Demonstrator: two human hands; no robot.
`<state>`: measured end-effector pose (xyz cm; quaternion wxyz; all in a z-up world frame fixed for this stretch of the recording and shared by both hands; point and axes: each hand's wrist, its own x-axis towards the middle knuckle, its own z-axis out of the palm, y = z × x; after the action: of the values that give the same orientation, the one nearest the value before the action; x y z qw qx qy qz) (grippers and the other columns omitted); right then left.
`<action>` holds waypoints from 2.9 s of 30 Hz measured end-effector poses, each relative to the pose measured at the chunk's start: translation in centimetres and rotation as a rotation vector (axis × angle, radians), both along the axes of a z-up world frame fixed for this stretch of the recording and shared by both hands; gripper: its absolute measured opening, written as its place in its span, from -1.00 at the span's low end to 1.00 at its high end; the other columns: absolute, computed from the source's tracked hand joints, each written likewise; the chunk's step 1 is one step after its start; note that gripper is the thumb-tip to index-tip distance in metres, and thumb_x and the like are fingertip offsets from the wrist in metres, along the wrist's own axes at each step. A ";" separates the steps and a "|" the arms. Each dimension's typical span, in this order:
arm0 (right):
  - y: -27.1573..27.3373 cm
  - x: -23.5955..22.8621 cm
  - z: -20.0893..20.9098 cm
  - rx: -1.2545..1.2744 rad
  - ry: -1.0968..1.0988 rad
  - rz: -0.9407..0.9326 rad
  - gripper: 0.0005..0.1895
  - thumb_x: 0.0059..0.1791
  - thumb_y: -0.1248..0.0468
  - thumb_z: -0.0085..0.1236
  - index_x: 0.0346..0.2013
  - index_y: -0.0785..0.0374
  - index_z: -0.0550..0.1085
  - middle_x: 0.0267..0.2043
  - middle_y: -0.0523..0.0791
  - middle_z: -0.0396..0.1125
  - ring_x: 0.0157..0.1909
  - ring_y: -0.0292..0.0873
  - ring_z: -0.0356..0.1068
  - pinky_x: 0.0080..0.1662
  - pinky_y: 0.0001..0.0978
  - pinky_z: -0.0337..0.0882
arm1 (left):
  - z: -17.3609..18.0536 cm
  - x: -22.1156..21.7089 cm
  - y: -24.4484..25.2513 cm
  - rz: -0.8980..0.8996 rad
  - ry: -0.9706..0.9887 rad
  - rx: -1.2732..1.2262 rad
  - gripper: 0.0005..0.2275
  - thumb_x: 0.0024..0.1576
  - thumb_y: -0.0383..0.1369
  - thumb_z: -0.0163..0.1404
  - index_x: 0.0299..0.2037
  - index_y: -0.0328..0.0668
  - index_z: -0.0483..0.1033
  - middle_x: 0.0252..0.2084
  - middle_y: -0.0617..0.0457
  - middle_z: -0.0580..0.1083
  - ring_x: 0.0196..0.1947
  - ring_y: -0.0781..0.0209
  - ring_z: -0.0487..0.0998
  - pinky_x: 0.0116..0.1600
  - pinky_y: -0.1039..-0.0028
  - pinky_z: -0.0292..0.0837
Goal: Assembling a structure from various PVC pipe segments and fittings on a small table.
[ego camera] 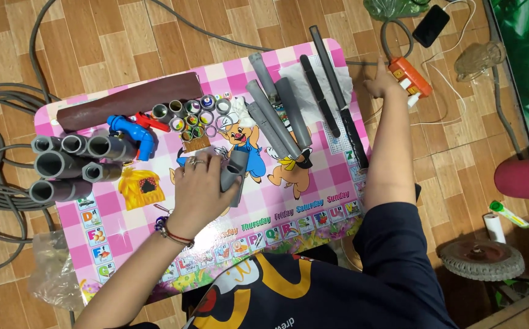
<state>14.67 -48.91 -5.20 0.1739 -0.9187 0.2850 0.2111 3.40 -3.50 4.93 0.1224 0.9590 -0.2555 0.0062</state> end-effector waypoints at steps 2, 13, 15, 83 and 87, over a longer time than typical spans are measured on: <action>-0.4 -0.1 -0.5 0.001 -0.001 -0.004 -0.24 -0.14 0.29 -0.14 0.23 0.19 -0.29 0.21 0.10 -0.11 0.17 0.09 0.00 0.09 -0.15 0.09 | 0.5 -0.1 0.1 0.007 -0.047 -0.047 -0.59 -0.08 -0.08 -0.10 -0.17 -0.25 0.34 -0.20 -0.17 0.33 -0.26 -0.09 0.32 -0.19 0.24 0.09; -2.5 1.3 -3.0 0.122 -0.430 -0.052 -0.20 -0.15 0.26 -0.01 0.19 0.33 -0.24 0.11 0.17 0.03 0.02 0.08 0.19 -0.02 -0.25 0.23 | 0.2 -1.3 0.3 0.026 -0.078 -0.211 -0.50 -0.09 -0.01 -0.07 -0.14 -0.33 0.33 -0.22 -0.13 0.31 -0.24 -0.04 0.28 -0.11 0.27 0.06; -2.8 2.7 -2.7 0.325 -1.170 -0.130 -0.36 -0.07 0.40 -0.07 0.19 0.23 -0.14 -0.33 -0.19 0.28 -0.33 -0.37 0.29 -0.24 -0.62 0.34 | 0.2 -1.4 0.4 0.048 -0.012 -0.245 -0.50 -0.09 -0.03 -0.06 -0.15 -0.36 0.34 -0.21 -0.17 0.30 -0.36 -0.05 0.29 -0.23 0.29 0.15; 31.0 -12.8 10.0 0.650 -1.021 1.003 -0.53 -0.26 0.31 0.09 -0.06 0.30 0.33 -0.32 -0.03 0.23 -0.26 -0.03 0.26 -0.13 -0.25 0.19 | -0.5 -0.9 5.9 -0.018 0.003 -1.486 -0.80 -0.07 -0.41 0.02 -0.43 -0.27 0.20 -0.49 -0.01 0.31 -0.44 0.22 0.44 -0.25 0.50 0.34; 31.0 -12.8 10.3 0.645 -0.993 1.056 -0.50 -0.26 0.33 0.07 -0.03 0.31 0.31 -0.31 -0.02 0.24 -0.25 -0.03 0.26 -0.11 -0.23 0.16 | -0.2 -1.2 6.1 -0.036 0.000 -1.459 -0.80 -0.13 -0.45 0.05 -0.44 -0.25 0.23 -0.52 0.02 0.31 -0.49 0.24 0.43 -0.30 0.47 0.37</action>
<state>1.82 -17.90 5.13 0.4153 -0.8233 -0.3746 -0.0966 2.19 2.63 4.72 0.7306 0.6289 -0.2022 0.1727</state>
